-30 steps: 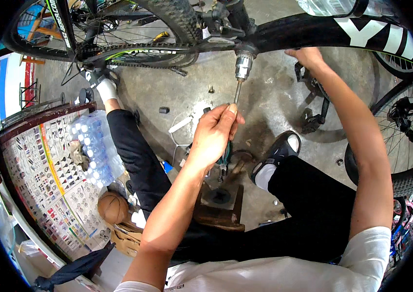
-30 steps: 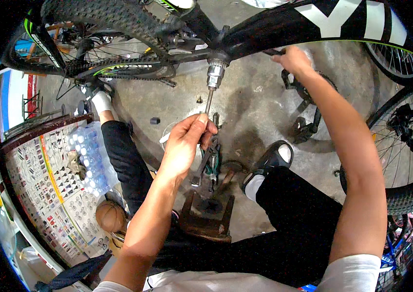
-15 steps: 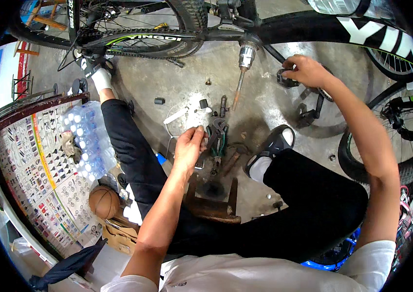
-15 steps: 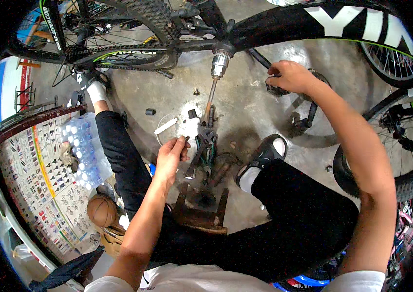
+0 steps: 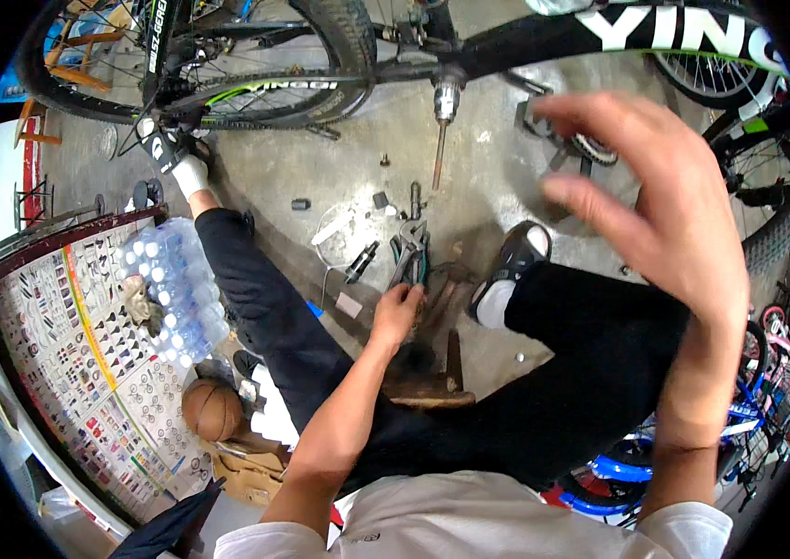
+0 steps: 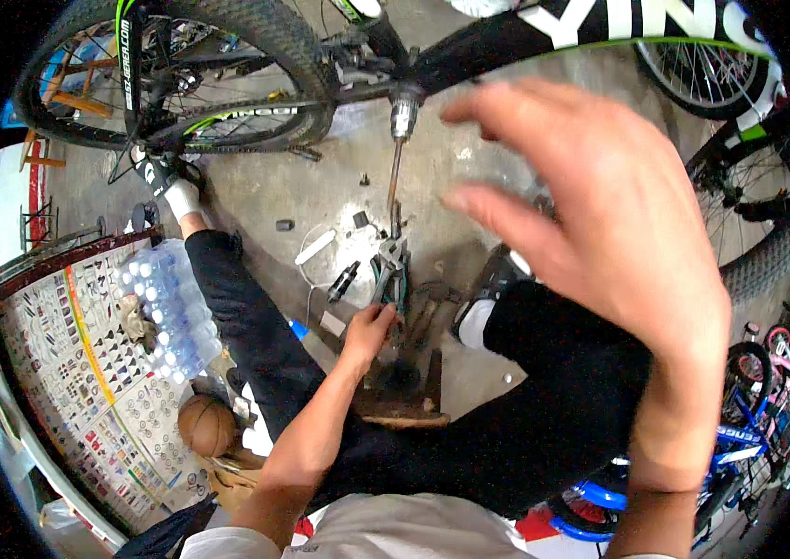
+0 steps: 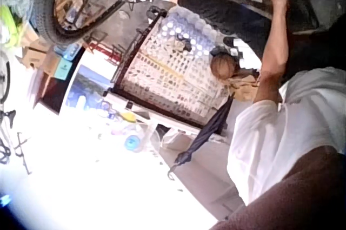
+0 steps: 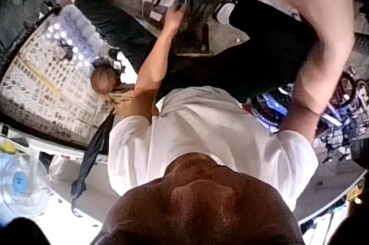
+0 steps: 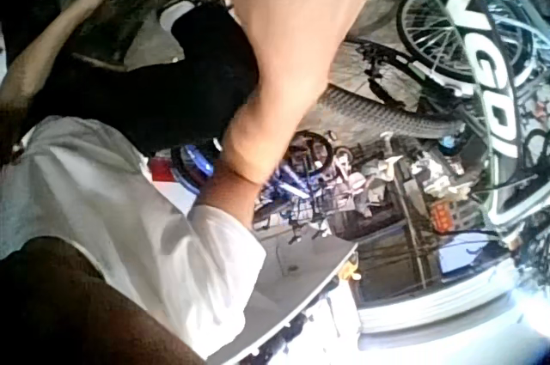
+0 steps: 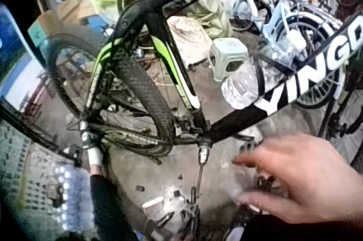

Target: The person uses a variety of tools to work on the bottom bracket area of a bicycle, including using pliers, a hammer with a punch, and a wrench to loosen and remove parts.

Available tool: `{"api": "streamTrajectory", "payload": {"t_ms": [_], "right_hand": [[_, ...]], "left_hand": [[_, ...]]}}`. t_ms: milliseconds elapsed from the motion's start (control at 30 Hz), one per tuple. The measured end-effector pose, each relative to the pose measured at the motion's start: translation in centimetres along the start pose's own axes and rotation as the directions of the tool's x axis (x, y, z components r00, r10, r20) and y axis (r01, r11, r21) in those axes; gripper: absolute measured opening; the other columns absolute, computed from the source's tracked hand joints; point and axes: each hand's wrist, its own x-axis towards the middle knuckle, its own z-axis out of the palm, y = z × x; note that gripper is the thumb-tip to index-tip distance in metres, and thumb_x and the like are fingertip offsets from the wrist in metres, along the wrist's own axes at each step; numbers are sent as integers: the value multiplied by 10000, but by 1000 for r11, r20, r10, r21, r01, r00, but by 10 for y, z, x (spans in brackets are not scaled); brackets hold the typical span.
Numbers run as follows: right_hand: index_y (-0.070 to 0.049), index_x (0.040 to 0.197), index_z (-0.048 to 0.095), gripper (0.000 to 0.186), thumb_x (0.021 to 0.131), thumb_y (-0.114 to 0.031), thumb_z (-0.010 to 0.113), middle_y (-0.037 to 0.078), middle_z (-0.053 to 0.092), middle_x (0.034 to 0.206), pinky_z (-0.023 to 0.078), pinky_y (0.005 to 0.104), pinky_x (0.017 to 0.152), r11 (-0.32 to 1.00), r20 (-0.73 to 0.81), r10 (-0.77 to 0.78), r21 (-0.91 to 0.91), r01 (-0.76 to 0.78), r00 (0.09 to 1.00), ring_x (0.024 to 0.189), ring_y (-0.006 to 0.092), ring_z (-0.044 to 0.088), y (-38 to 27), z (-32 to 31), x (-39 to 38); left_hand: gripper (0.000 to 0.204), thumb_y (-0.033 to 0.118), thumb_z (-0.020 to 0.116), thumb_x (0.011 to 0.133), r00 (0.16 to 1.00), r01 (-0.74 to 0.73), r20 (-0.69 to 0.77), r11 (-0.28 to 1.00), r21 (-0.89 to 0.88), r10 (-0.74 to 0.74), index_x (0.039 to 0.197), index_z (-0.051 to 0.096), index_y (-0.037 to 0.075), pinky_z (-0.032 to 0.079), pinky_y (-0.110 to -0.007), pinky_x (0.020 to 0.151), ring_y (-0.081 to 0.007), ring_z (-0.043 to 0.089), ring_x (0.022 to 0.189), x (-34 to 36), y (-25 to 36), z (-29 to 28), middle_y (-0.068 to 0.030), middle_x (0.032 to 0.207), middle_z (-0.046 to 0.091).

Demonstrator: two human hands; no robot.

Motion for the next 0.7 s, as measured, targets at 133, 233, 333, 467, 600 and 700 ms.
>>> {"api": "streamTrajectory", "payload": {"t_ms": [133, 233, 333, 467, 600, 700], "right_hand": [[-35, 1175, 677, 394, 869, -264, 770, 145, 715, 975, 544, 421, 835, 990, -2, 128, 52, -128, 992, 930, 323, 699, 13, 47, -12], [-50, 1171, 684, 422, 858, -320, 769, 163, 713, 977, 540, 485, 844, 995, 290, -15, -94, 44, 957, 960, 378, 684, 30, 62, -24], [-71, 1217, 672, 446, 862, -321, 774, 143, 707, 990, 535, 459, 820, 994, 223, -86, -50, 100, 971, 951, 351, 683, 39, 70, -22], [-93, 1224, 669, 421, 901, -354, 743, 135, 711, 976, 535, 452, 796, 993, 169, -100, -53, 110, 981, 942, 340, 691, 47, 75, -9], [-96, 1230, 667, 428, 909, -372, 731, 136, 712, 977, 534, 453, 800, 996, 204, -73, -42, 83, 976, 940, 339, 695, 55, 77, -4], [-104, 1236, 667, 440, 910, -393, 726, 136, 710, 970, 536, 452, 808, 996, 182, -59, -53, 70, 982, 944, 342, 695, 58, 77, -4]], "left_hand": [[409, 405, 621, 993, 997, -39, -60, 987, 158, 49, 987, 724, 9, 503, -455, 777, -376, 677, 860, 15, -4, -3, -206, 905, 721], [386, 398, 651, 962, 987, -36, -138, 958, 283, 78, 1026, 725, 24, 512, -505, 843, -462, 669, 1019, 34, -12, -5, -234, 1004, 735], [381, 395, 694, 937, 977, -5, -194, 921, 390, 88, 1035, 705, 27, 525, -515, 874, -436, 683, 1035, 52, -23, -4, -220, 1029, 740], [429, 382, 750, 901, 944, 76, -294, 770, 633, 148, 1123, 641, 32, 549, -492, 918, -402, 686, 1080, 66, -32, 1, -209, 1143, 715], [524, 408, 773, 865, 895, 196, -392, 601, 775, 214, 1214, 624, 47, 552, -491, 959, -379, 688, 1121, 76, -38, 6, -221, 1201, 712], [517, 397, 775, 861, 967, 155, -246, 628, 763, 60, 1205, 629, 39, 551, -492, 964, -372, 687, 1141, 85, -44, 3, -230, 1189, 716]]}}
